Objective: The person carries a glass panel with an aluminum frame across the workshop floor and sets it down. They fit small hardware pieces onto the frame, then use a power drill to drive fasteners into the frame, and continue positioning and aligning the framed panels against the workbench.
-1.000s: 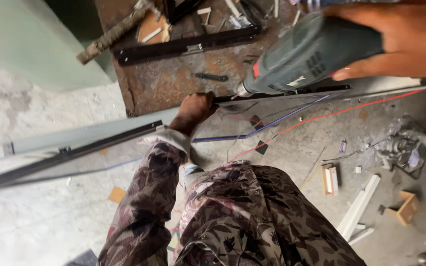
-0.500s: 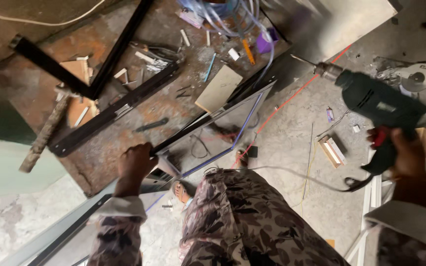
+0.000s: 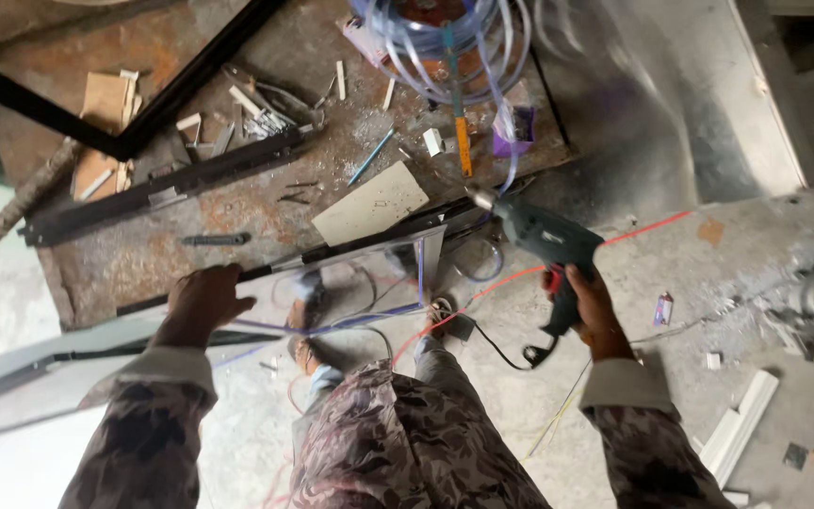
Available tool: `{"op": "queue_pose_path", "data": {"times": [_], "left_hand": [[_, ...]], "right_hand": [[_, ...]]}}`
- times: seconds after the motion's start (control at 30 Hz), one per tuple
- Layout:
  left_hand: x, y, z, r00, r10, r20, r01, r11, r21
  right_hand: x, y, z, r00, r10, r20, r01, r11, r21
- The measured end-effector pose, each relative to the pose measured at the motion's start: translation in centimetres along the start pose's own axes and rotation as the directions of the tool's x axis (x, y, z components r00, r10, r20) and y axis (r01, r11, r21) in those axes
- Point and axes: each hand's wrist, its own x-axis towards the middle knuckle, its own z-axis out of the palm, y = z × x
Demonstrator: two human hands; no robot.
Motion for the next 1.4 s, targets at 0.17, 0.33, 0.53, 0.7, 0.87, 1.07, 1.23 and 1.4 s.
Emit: {"op": "queue_pose_path", "data": {"times": [0.17, 0.33, 0.53, 0.7, 0.87, 1.07, 1.23, 1.4], "left_hand": [[0.4, 3.6, 0.2, 0.993, -0.076, -0.088, 0.066, 0.992, -0.103], [-1.4, 4.7, 1.0, 0.965, -0.07, -0.252, 0.036, 0.99, -0.137], [-4.9, 5.2, 3.2, 0.945, 0.0, -0.328, -0.049, 0.989, -0.14], [-7.7, 5.6, 4.3, 0.929, 0.073, -0.362, -0.121, 0.986, -0.113], [-10.0, 6.1, 4.8, 0.889, 0.13, -0.44, -0.208, 0.969, -0.134], [-12.3, 6.6, 5.0, 0.859, 0.136, -0.494, -0.238, 0.959, -0.15], [-13.3, 6.7, 4.8, 0.854, 0.109, -0.509, -0.245, 0.947, -0.209], [-14.1, 6.6, 5.2, 0.843, 0.105, -0.527, -0.244, 0.949, -0.202]], "right_hand": [[8.1, 1.0, 5.4, 0.988, 0.009, 0.157, -0.037, 0.984, 0.177], [12.9, 0.9, 9.1, 0.972, 0.049, 0.228, -0.089, 0.982, 0.167], [17.1, 1.4, 13.5, 0.95, 0.083, 0.302, -0.128, 0.983, 0.131], [19.3, 0.9, 17.0, 0.947, 0.06, 0.317, -0.085, 0.994, 0.065], [20.4, 0.3, 17.9, 0.954, 0.018, 0.301, 0.02, 0.993, -0.12], [20.2, 1.2, 15.4, 0.826, -0.501, 0.26, 0.483, 0.391, -0.784], [18.3, 0.9, 16.2, 0.738, -0.639, 0.216, 0.36, 0.103, -0.927], [18.2, 0.6, 25.3, 0.638, -0.372, 0.675, 0.769, 0.271, -0.578]]}}
